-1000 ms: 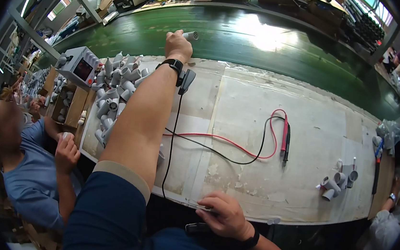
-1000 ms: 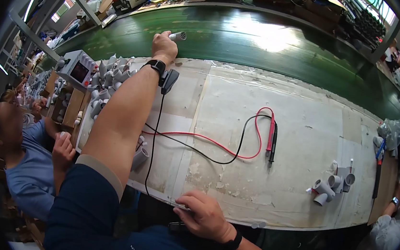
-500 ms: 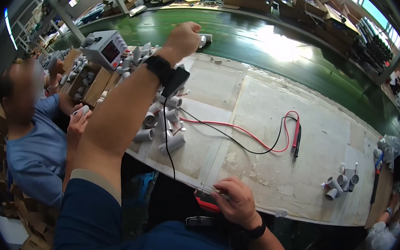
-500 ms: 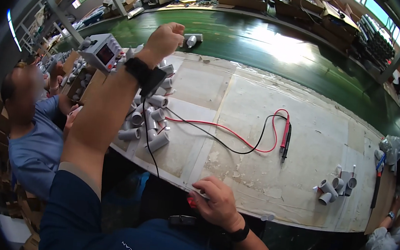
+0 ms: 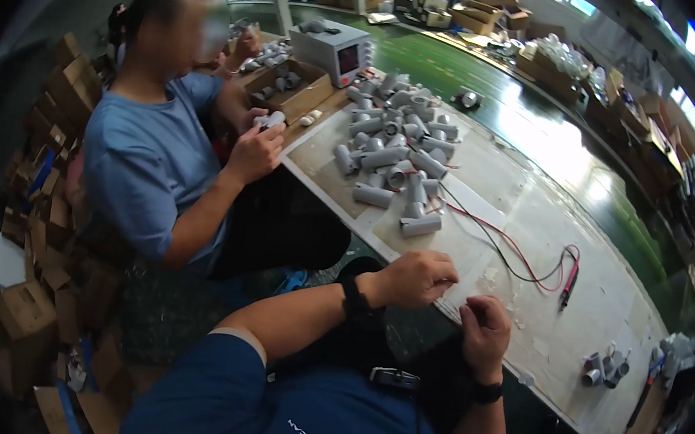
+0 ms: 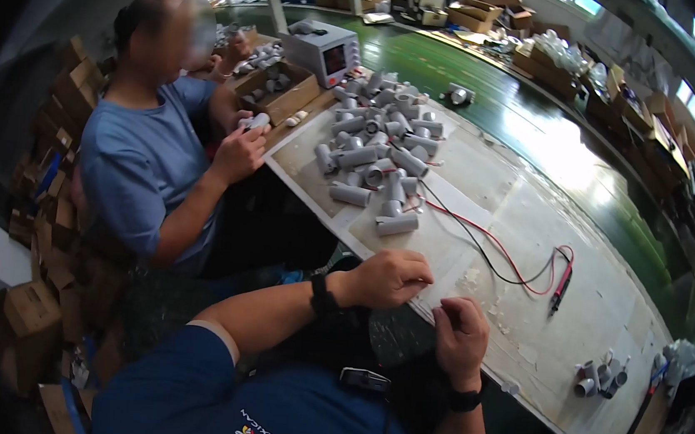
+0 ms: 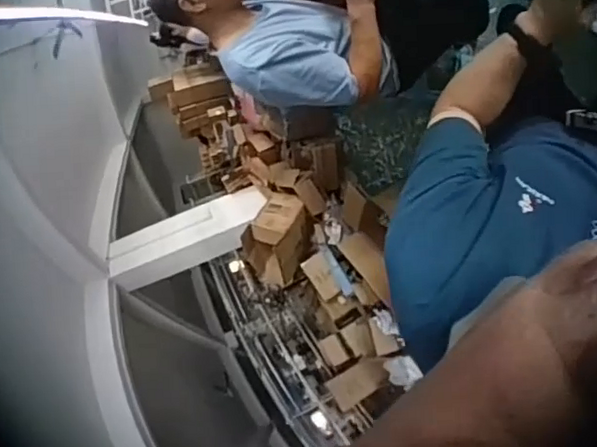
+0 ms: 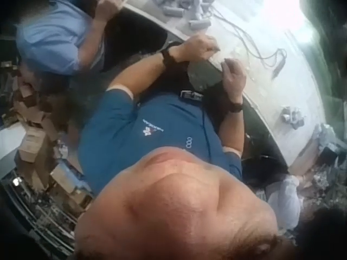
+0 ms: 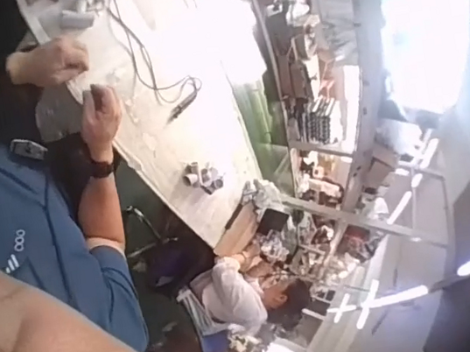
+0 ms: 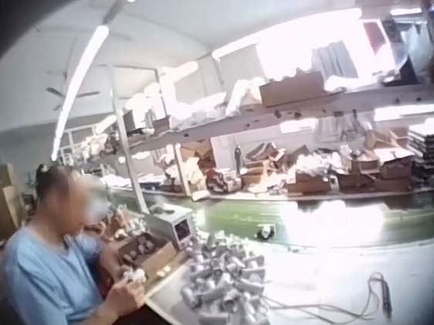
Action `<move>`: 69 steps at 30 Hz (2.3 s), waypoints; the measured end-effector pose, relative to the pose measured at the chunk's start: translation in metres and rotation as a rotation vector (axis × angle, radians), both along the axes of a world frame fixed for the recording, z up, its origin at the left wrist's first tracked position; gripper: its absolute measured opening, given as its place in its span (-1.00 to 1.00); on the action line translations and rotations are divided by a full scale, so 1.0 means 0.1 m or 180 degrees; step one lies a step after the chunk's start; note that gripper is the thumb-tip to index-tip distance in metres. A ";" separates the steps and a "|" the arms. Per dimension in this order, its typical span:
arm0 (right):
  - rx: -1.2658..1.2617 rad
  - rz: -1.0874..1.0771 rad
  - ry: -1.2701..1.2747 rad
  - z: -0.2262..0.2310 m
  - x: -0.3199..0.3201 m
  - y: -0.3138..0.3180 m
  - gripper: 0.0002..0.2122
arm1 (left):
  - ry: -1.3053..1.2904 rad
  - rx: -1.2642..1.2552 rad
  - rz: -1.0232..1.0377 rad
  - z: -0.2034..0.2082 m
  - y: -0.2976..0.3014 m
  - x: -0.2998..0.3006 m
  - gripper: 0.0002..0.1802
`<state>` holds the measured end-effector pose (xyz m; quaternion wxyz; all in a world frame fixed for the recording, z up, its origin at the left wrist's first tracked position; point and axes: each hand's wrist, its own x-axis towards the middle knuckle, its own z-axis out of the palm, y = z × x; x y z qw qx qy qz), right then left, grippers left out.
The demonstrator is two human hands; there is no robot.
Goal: The person tests a plastic component with a multimeter probe, sets it aside, and picks up a T-shaped plastic part. They inspect the T-shaped part, insert a small wire into a hole, and press it into place before setting it down.
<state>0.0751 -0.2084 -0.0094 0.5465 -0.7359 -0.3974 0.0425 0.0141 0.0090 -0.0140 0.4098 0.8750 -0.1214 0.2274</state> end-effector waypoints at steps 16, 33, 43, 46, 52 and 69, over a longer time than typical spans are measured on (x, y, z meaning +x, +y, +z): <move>0.0096 -0.0056 0.0365 -0.05 -0.02 0.01 -0.93 | -0.0484 0.0525 0.0271 -0.11 -0.09 0.02 -0.92; 0.0075 -0.0207 0.0107 0.03 0.03 0.02 -0.90 | -0.0454 0.0470 0.0297 -0.04 -0.07 0.11 -0.92; 0.0240 -0.0183 0.0221 -0.02 0.02 -0.07 -0.94 | 0.0651 -0.1290 0.0120 -0.09 0.06 0.10 -0.91; 0.0339 -0.0210 0.0403 -0.02 0.04 -0.03 -0.95 | 0.0739 -0.1386 0.0109 -0.06 0.12 0.12 -0.91; 0.0289 -0.0157 0.0437 -0.11 0.07 -0.08 -0.92 | 0.0681 -0.1569 -0.0047 -0.11 0.12 0.12 -0.92; 0.0094 -0.0293 0.0270 -0.10 -0.01 0.03 -0.94 | 0.0623 -0.1644 -0.0150 -0.06 0.20 -0.01 -0.90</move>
